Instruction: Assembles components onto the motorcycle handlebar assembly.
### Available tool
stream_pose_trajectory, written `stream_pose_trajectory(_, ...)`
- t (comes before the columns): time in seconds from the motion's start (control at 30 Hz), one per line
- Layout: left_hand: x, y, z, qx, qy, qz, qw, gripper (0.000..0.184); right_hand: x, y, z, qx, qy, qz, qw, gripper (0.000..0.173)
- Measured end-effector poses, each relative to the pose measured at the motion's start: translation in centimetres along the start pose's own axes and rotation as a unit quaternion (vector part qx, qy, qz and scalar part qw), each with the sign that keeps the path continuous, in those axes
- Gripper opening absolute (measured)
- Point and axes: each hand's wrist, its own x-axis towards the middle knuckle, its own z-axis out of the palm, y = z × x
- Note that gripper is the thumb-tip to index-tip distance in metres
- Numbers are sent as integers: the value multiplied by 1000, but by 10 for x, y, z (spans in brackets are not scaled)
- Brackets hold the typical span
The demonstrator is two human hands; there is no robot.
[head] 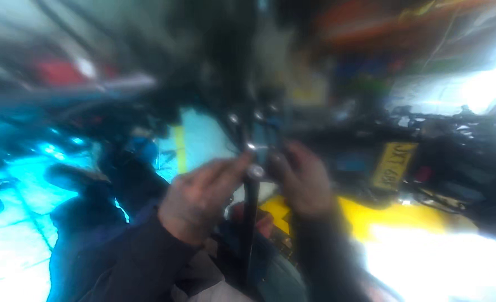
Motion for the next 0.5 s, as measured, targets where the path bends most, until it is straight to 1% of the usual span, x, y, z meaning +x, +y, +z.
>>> stream_pose_trajectory(0.07, 3, 0, -5, 11, -19, 11, 1000, 31, 5, 4, 1, 3, 3, -12, 1000, 63)
stream_pose_trajectory(0.13, 5, 1, -10, 21, -37, 27, 999, 34, 6, 6, -2, 10, -13, -26, 1000, 64)
stream_pose_trajectory(0.2, 5, 2, -11, 16, -30, 36, 999, 36, 6, 9, -7, 28, -27, -40, 998, 58)
stream_pose_trajectory(0.3, 3, 0, -11, 3, -23, 17, 1000, 29, 5, 13, -12, 47, -14, -86, 995, 43)
stream_pose_trajectory(0.37, 1, -3, -10, -21, -20, -1, 1000, 24, 5, 14, -14, 48, 5, -117, 992, 41)
stream_pose_trajectory(0.43, -1, -10, -7, -69, -9, -1, 998, 21, 4, 14, -14, 49, 17, -122, 991, 40)
stream_pose_trajectory(0.5, -3, -11, -5, -99, -2, -10, 995, 22, 3, 15, -10, 60, 36, -128, 989, 40)
